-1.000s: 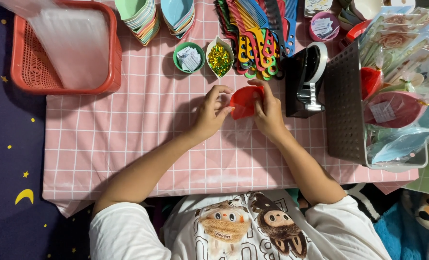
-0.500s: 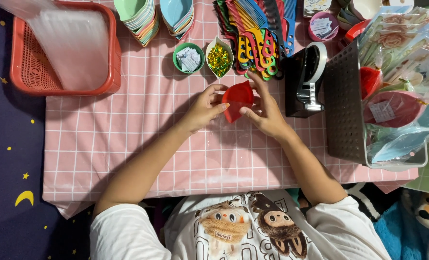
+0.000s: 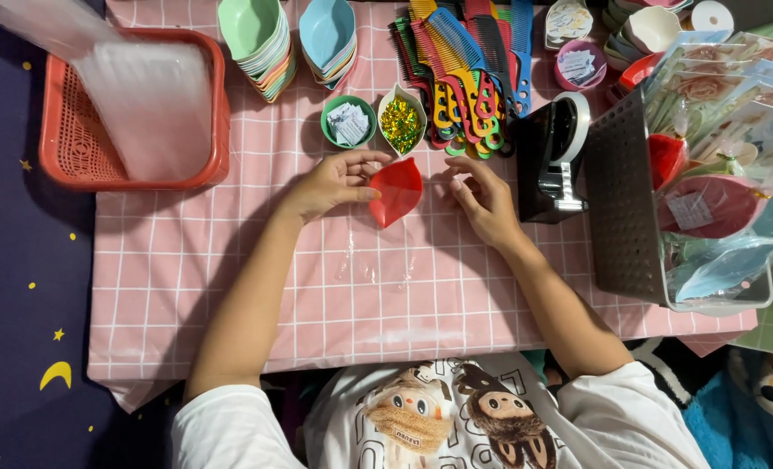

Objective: The person puts small decorative craft containers into individual plastic bags by hand and places the filled bags into a storage bin.

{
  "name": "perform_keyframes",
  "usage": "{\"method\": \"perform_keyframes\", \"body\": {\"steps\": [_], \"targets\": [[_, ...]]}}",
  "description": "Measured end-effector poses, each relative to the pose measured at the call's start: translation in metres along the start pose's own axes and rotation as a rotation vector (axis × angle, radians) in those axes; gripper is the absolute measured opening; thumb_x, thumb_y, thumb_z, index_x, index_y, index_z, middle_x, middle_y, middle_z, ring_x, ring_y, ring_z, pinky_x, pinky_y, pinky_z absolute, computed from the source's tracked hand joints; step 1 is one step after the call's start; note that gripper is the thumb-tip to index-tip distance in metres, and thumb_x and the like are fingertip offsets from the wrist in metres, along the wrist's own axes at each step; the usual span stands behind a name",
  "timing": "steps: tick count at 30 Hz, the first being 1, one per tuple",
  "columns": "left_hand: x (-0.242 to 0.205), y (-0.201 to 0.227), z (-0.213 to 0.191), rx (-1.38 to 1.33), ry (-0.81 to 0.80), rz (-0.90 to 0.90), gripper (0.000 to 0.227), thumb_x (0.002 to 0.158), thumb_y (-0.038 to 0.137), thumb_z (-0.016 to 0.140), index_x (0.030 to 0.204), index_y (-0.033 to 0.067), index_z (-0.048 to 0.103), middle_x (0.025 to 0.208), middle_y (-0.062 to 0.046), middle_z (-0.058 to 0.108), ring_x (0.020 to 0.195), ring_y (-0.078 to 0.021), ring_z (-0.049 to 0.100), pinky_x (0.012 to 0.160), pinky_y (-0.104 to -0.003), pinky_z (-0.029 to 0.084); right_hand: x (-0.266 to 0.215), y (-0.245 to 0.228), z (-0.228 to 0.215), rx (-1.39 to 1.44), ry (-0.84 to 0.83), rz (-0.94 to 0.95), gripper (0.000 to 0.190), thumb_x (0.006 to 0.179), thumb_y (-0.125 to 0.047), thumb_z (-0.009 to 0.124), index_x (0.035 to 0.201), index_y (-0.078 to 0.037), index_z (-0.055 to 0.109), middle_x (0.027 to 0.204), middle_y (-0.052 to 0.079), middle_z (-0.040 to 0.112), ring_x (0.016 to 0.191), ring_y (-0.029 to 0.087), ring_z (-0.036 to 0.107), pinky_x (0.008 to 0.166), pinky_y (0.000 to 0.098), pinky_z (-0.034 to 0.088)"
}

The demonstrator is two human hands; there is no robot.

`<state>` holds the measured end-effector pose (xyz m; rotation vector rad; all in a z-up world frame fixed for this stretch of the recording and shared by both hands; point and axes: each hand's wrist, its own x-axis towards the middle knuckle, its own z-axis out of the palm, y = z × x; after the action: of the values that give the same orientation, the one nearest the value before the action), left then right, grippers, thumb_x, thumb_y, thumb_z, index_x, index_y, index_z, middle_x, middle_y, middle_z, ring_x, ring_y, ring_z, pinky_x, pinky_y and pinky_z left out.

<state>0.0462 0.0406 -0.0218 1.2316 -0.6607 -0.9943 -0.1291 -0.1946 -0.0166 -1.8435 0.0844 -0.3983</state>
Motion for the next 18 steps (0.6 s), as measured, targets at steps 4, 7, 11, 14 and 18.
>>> {"method": "perform_keyframes", "body": {"steps": [4, 7, 11, 14, 18], "targets": [[-0.009, 0.020, -0.006, 0.037, -0.085, -0.025, 0.071, 0.073, 0.002, 0.085, 0.138, 0.0068, 0.057, 0.106, -0.005, 0.069, 0.092, -0.0071, 0.068, 0.086, -0.025, 0.059, 0.000, 0.016, 0.000, -0.053, 0.081, 0.025, 0.019, 0.101, -0.005, 0.057, 0.114, -0.002, 0.071, 0.092, 0.013, 0.066, 0.064, 0.022, 0.071, 0.055, 0.0338, 0.058], [-0.013, 0.024, -0.027, 0.028, -0.152, -0.048, 0.073, 0.072, -0.001, 0.085, 0.139, 0.0072, 0.057, 0.101, -0.006, 0.069, 0.086, -0.0101, 0.070, 0.080, -0.025, 0.061, 0.001, 0.021, 0.002, -0.130, 0.091, 0.030, 0.012, 0.099, -0.002, 0.061, 0.103, -0.001, 0.073, 0.081, 0.013, 0.067, 0.059, 0.024, 0.071, 0.051, 0.0324, 0.058], [-0.019, 0.029, -0.042, 0.041, -0.140, -0.050, 0.075, 0.072, -0.002, 0.084, 0.140, 0.0067, 0.056, 0.101, -0.006, 0.067, 0.085, -0.0110, 0.069, 0.076, -0.025, 0.061, 0.006, 0.001, 0.007, -0.334, 0.081, -0.011, 0.010, 0.095, -0.004, 0.067, 0.099, -0.007, 0.075, 0.080, 0.012, 0.068, 0.070, 0.030, 0.069, 0.063, 0.0363, 0.055], [-0.027, 0.045, -0.037, 0.001, -0.138, -0.055, 0.074, 0.073, -0.001, 0.083, 0.142, 0.0064, 0.055, 0.097, -0.007, 0.068, 0.084, -0.0119, 0.070, 0.074, -0.025, 0.061, 0.012, -0.012, 0.007, -0.447, -0.007, 0.017, 0.010, 0.093, -0.007, 0.068, 0.100, -0.010, 0.075, 0.084, 0.011, 0.068, 0.074, 0.028, 0.067, 0.066, 0.0360, 0.053], [-0.025, 0.041, -0.040, -0.020, -0.147, -0.055, 0.078, 0.072, -0.002, 0.084, 0.144, 0.0074, 0.053, 0.095, -0.008, 0.067, 0.082, -0.0129, 0.070, 0.070, -0.026, 0.062, 0.029, -0.021, 0.010, -0.454, -0.124, -0.017, 0.014, 0.091, -0.002, 0.067, 0.103, -0.004, 0.074, 0.084, 0.018, 0.067, 0.066, 0.030, 0.066, 0.056, 0.0363, 0.052]]}}
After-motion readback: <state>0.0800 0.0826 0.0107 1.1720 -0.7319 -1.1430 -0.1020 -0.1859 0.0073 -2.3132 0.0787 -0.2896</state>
